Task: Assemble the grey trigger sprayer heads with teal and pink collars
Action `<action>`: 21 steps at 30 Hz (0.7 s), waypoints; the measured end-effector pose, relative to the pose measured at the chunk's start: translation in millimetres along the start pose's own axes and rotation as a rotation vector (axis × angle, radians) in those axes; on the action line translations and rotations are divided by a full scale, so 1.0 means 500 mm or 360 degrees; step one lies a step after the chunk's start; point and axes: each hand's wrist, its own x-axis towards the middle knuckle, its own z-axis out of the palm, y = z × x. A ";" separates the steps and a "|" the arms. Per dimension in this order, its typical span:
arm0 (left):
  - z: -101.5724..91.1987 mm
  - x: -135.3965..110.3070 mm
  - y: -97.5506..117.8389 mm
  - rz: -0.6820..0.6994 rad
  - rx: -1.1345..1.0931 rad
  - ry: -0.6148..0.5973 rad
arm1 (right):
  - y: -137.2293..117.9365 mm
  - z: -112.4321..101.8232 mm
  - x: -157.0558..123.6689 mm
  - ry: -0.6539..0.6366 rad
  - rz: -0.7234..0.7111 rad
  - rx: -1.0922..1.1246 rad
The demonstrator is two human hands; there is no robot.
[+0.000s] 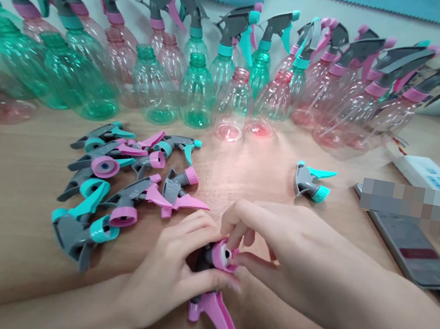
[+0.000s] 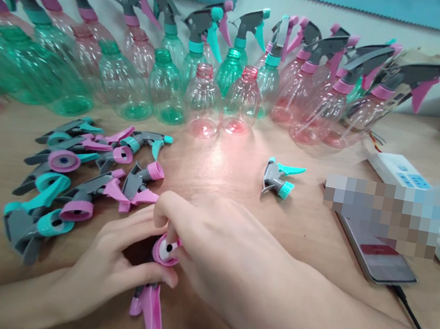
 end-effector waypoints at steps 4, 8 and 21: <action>-0.001 -0.001 0.002 0.0037 -0.0030 -0.0011 | -0.006 -0.003 0.001 -0.0092 0.0034 0.0093; -0.001 0.002 0.005 0.0059 -0.0046 -0.0017 | -0.008 -0.004 0.001 -0.0098 0.0041 0.0083; 0.002 0.001 -0.002 0.0145 0.0002 0.0078 | 0.002 -0.002 -0.004 -0.0032 0.0058 -0.0131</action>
